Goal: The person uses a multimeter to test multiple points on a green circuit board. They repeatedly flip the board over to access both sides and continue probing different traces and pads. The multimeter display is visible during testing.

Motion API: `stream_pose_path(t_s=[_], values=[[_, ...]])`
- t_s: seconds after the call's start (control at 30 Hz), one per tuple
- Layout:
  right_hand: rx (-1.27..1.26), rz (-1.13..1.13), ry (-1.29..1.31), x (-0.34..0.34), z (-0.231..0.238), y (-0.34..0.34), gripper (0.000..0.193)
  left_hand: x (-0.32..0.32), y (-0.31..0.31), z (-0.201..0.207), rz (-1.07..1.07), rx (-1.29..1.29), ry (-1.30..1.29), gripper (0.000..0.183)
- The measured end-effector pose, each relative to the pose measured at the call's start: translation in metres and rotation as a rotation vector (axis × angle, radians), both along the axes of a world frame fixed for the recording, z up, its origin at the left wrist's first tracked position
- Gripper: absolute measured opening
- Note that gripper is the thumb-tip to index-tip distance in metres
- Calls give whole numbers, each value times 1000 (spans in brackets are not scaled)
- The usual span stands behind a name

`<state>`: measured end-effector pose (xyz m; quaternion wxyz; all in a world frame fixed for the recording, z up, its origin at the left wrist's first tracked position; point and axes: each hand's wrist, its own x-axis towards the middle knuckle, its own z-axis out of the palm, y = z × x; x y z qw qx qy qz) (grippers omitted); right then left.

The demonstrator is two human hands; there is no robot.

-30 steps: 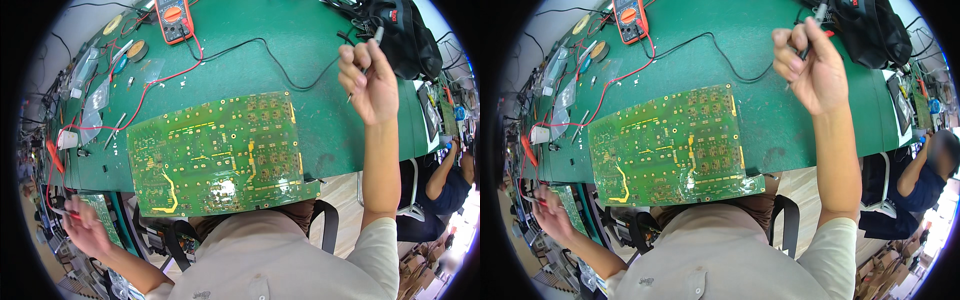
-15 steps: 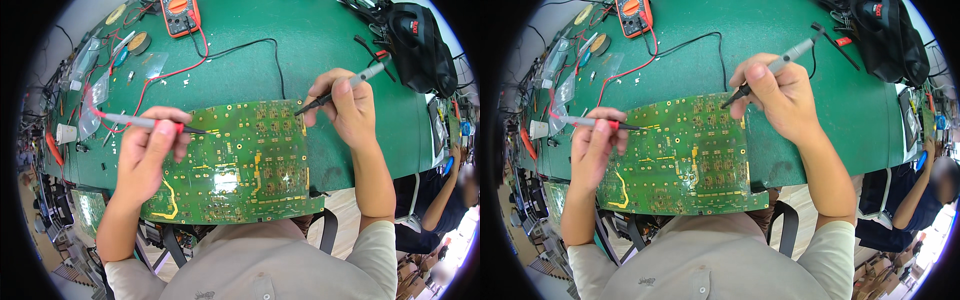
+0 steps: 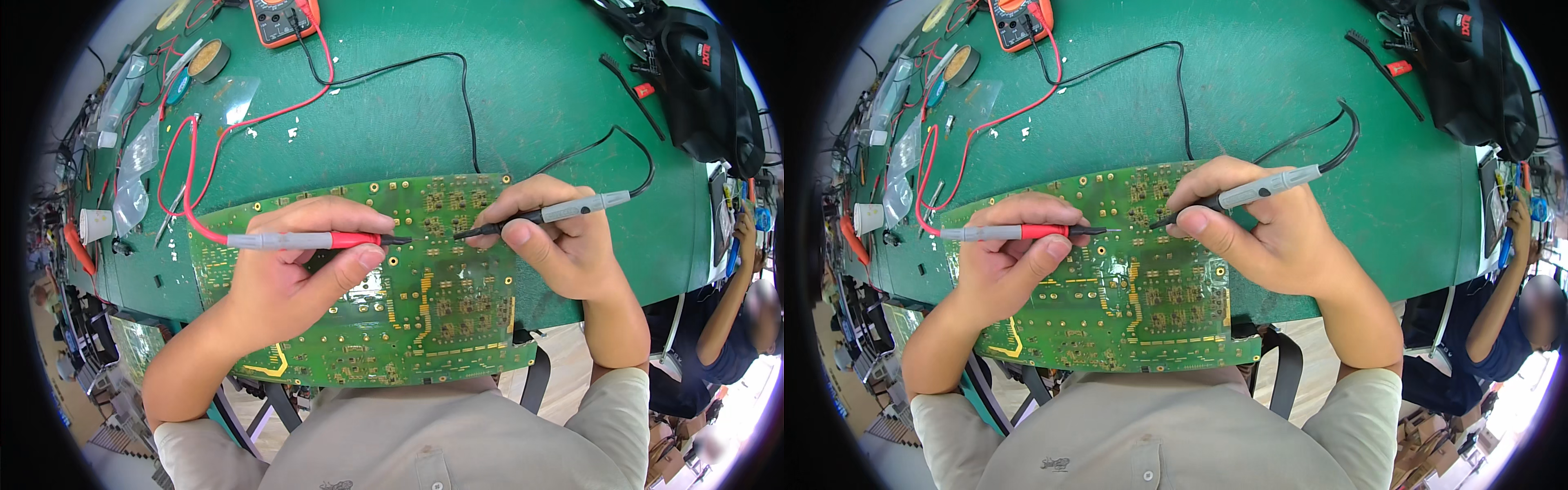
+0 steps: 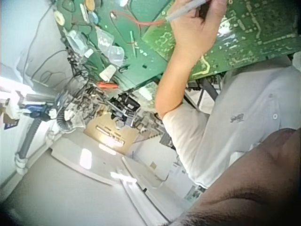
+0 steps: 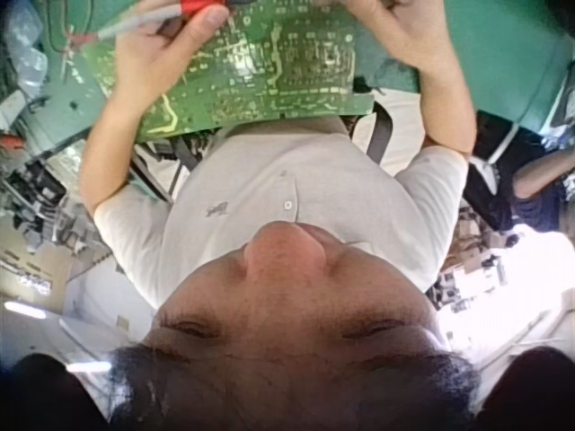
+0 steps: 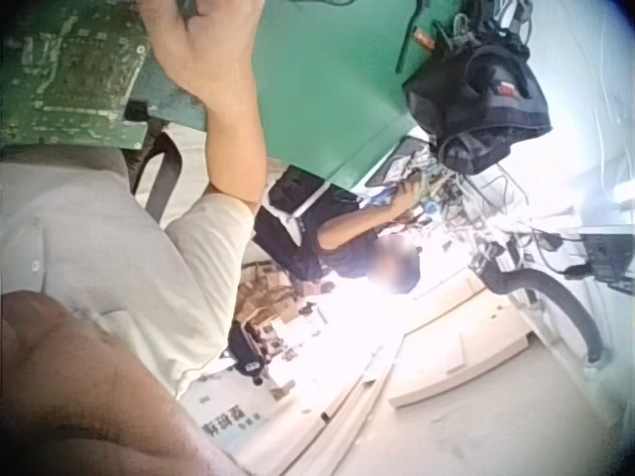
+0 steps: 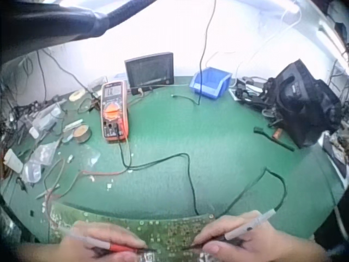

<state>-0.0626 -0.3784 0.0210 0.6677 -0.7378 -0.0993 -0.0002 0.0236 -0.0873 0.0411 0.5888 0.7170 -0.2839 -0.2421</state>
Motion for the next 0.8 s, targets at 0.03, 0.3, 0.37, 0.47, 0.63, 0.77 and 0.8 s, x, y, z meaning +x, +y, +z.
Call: stream_pose_path(t_s=[0.03,0.3,0.37,0.47,0.63,0.77,0.8], values=[[-12,-11,-1,0,-1,1,19,0,-1,-1,5,10,9,21],[-226,22,2,2,8,1,21,5,-2,6,-112,127,-11,24],[-245,48,35,3,10,0,22,4,-3,7,-100,138,21,24],[-193,2,22,4,8,4,21,5,-4,9,-113,160,10,24],[-219,24,47,4,9,2,24,6,-5,8,-120,142,-21,24],[-222,37,29,5,12,1,22,7,-5,7,-123,130,-26,24],[-223,44,25,6,13,0,21,7,-5,7,-128,130,-34,24]])
